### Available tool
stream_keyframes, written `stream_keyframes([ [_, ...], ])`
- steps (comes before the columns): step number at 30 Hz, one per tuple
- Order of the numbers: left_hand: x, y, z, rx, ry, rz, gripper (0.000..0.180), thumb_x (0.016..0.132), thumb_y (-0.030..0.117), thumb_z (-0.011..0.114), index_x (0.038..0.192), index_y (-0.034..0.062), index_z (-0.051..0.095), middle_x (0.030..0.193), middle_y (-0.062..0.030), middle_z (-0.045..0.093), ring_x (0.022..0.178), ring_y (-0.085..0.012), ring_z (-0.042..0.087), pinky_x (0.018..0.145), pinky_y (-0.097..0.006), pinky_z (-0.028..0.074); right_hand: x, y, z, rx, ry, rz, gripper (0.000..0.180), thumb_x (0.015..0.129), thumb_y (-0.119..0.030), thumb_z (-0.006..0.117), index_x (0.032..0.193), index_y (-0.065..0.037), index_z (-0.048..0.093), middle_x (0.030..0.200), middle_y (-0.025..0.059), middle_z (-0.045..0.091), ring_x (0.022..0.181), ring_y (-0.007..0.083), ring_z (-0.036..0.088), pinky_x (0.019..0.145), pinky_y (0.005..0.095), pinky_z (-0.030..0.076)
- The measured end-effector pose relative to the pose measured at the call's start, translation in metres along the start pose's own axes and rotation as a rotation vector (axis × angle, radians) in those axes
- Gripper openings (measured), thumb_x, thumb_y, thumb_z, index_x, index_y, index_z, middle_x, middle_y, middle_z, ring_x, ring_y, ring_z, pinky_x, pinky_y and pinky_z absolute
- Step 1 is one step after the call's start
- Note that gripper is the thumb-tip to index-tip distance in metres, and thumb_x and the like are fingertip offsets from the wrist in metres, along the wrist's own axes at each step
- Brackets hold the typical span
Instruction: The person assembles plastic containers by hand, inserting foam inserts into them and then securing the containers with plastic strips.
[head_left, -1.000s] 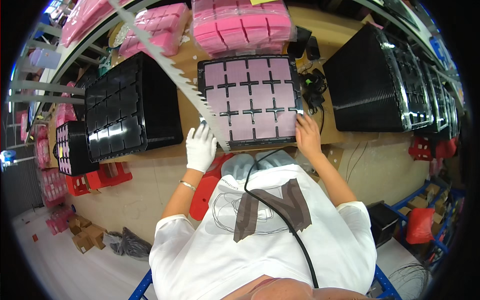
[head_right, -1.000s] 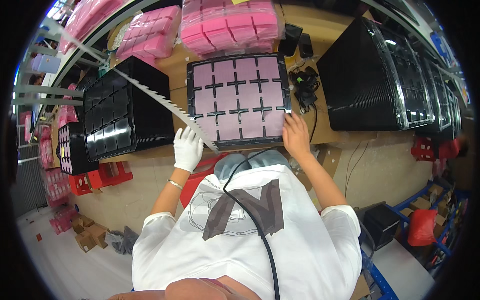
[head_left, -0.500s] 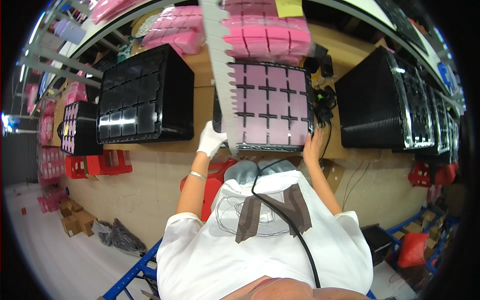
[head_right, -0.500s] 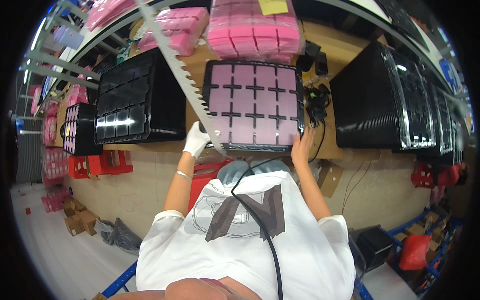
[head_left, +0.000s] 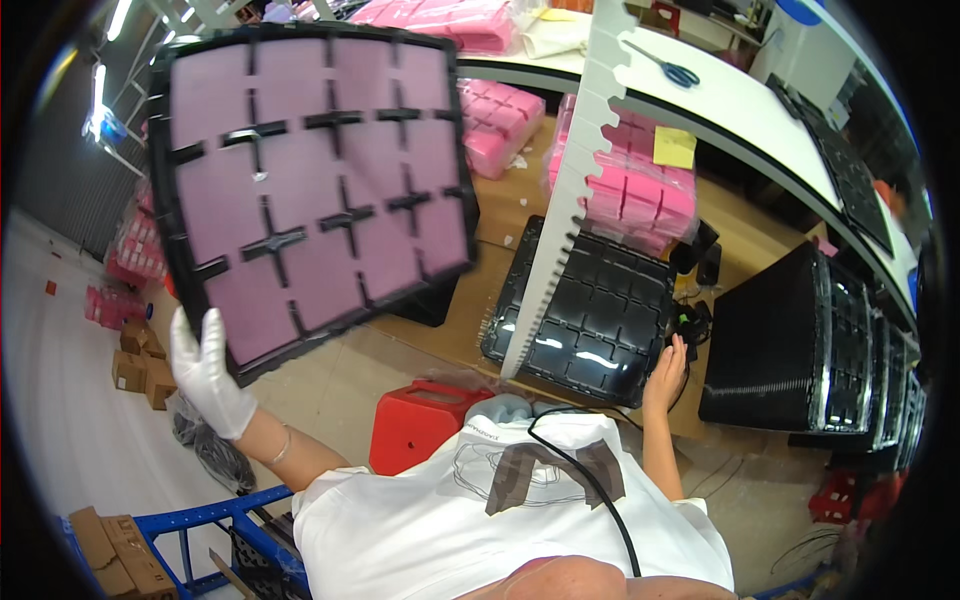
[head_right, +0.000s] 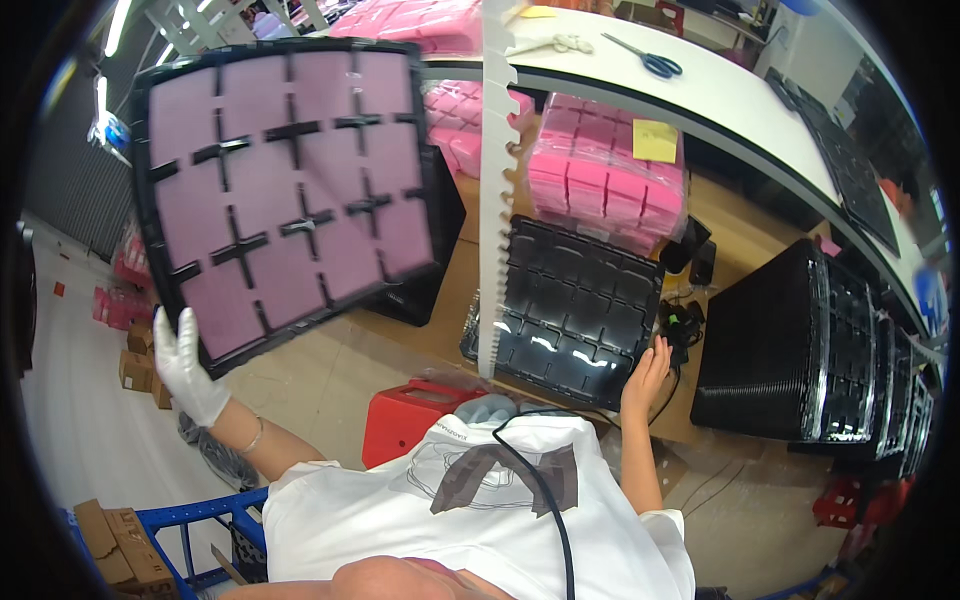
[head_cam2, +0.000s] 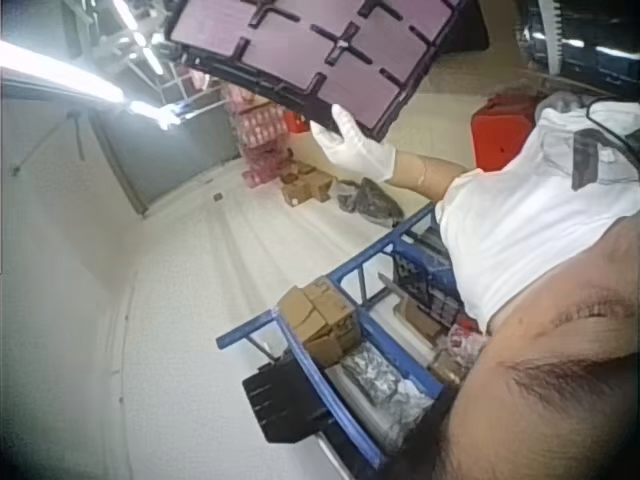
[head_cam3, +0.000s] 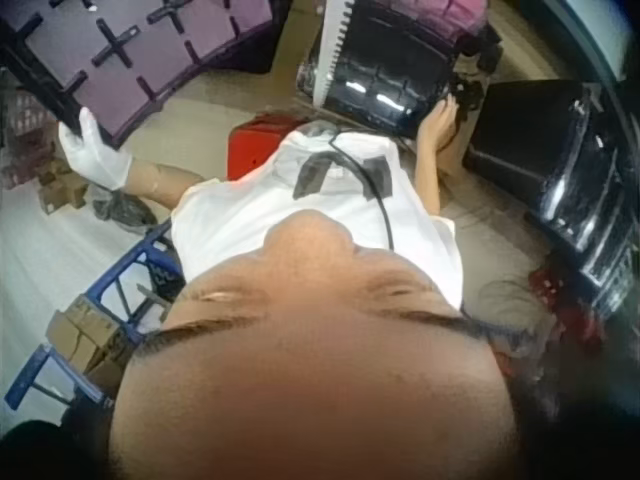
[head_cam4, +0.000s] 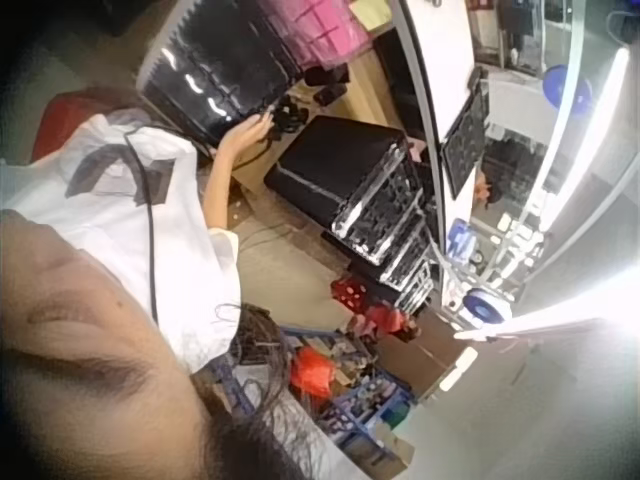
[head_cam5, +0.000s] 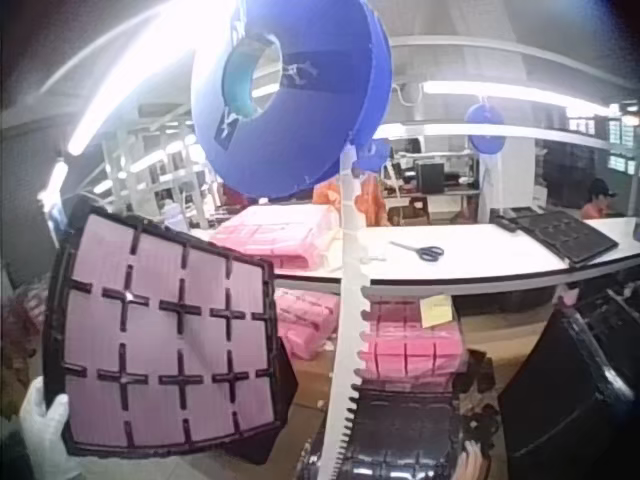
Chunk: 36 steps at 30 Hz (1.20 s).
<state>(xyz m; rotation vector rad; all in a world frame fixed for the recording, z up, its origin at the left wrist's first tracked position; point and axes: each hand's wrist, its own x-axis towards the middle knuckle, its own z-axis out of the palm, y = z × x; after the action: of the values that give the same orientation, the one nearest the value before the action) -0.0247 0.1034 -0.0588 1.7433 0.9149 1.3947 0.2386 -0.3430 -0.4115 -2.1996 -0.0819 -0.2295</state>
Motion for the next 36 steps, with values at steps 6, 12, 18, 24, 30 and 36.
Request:
stream_keyframes([
  [6, -0.012, 0.009, 0.028, 0.578, 0.077, 0.304, 0.029, 0.090, 0.009, 0.072, 0.116, -0.0036, 0.067, 0.103, -0.0074, 0.071, 0.086, -0.0114, 0.063, 0.084, -0.028, 0.051, 0.019, -0.011, 0.020, 0.034, -0.041, -0.062, 0.043, 0.108, -0.028, 0.036, 0.140, -0.002, 0.049, 0.149, 0.0180, 0.043, 0.145, 0.0360, 0.028, 0.117, 0.0451, 0.022],
  [12, -0.033, -0.082, 0.130, 0.769, -0.264, 0.796, 0.028, 0.087, 0.011, 0.071, 0.115, 0.0078, 0.071, 0.117, -0.0096, 0.071, 0.079, -0.0250, 0.072, 0.070, -0.032, 0.057, 0.021, -0.018, 0.028, 0.029, -0.033, -0.057, 0.042, 0.108, -0.029, 0.036, 0.137, -0.003, 0.051, 0.149, 0.0175, 0.043, 0.144, 0.0356, 0.029, 0.117, 0.0450, 0.023],
  [18, -0.057, -0.196, 0.185, 0.854, -0.512, 0.768, 0.028, 0.095, 0.025, 0.060, 0.117, 0.0075, 0.065, 0.125, -0.0141, 0.066, 0.060, -0.0242, 0.066, 0.056, -0.036, 0.054, 0.010, -0.008, 0.032, 0.024, -0.053, -0.033, 0.042, 0.108, -0.030, 0.035, 0.136, -0.003, 0.053, 0.148, 0.0173, 0.044, 0.143, 0.0352, 0.031, 0.116, 0.0446, 0.024],
  [24, -0.058, -0.208, 0.200, 1.027, -0.574, 0.612, 0.032, 0.100, 0.037, 0.052, 0.117, 0.0110, 0.059, 0.136, -0.0138, 0.057, 0.074, -0.0316, 0.070, 0.060, -0.040, 0.057, 0.002, 0.000, 0.029, 0.029, -0.064, -0.020, 0.042, 0.108, -0.029, 0.035, 0.134, -0.002, 0.054, 0.145, 0.0176, 0.045, 0.140, 0.0348, 0.034, 0.116, 0.0438, 0.025],
  [30, -0.062, -0.192, 0.190, 0.845, -0.596, 0.682, 0.043, 0.087, 0.038, 0.072, 0.111, 0.0035, 0.068, 0.122, -0.0163, 0.065, 0.095, -0.0322, 0.066, 0.080, -0.041, 0.054, 0.003, -0.018, 0.031, 0.017, -0.060, -0.099, 0.036, 0.106, -0.025, 0.042, 0.132, -0.004, 0.057, 0.140, 0.0163, 0.050, 0.133, 0.0326, 0.043, 0.111, 0.0400, 0.032],
  [36, -0.168, -0.190, 0.191, 0.016, -1.448, -0.278, 0.045, 0.080, 0.030, 0.080, 0.114, 0.0044, 0.069, 0.101, -0.0101, 0.069, 0.077, -0.0134, 0.060, 0.072, -0.029, 0.051, -0.002, -0.073, 0.082, 0.454, -0.606, 0.050, 0.026, 0.100, -0.014, 0.057, 0.123, -0.003, 0.061, 0.116, 0.0089, 0.068, 0.107, 0.0168, 0.065, 0.094, 0.0297, 0.049],
])
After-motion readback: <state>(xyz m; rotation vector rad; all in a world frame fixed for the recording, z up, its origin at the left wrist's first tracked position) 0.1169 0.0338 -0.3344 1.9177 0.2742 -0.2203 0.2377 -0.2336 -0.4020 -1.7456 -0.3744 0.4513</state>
